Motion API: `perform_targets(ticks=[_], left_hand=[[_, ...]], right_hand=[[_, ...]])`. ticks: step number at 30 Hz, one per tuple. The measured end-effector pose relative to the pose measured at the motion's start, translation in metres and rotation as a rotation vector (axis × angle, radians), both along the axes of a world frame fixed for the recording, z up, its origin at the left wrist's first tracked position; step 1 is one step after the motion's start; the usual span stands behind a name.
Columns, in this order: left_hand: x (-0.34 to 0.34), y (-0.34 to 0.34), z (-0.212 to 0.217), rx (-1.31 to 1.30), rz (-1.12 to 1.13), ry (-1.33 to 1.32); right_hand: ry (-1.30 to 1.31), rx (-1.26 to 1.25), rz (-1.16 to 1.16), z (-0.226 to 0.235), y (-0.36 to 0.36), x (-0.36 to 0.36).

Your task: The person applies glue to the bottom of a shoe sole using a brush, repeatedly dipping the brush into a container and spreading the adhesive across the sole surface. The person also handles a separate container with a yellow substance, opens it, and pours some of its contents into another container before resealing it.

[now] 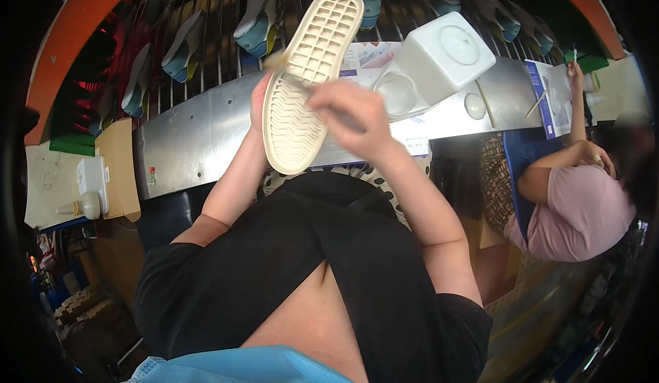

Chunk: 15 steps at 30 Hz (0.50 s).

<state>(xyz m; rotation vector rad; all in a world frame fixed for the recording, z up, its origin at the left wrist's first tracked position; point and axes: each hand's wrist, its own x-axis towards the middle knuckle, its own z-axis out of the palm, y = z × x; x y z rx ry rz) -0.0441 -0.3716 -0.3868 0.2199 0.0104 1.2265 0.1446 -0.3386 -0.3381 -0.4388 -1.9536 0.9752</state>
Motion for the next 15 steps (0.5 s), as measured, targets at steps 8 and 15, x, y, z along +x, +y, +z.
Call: perform_targets(ticks=[8,15], left_hand=[[-0.011,0.005,-0.017,0.002,0.011,-0.134],[-0.012,0.017,-0.022,0.004,0.032,-0.084]], right_hand=[[0.177,-0.416,-0.124,0.001,-0.01,0.003],[-0.057,-0.177,0.246,-0.013,-0.044,-0.002]])
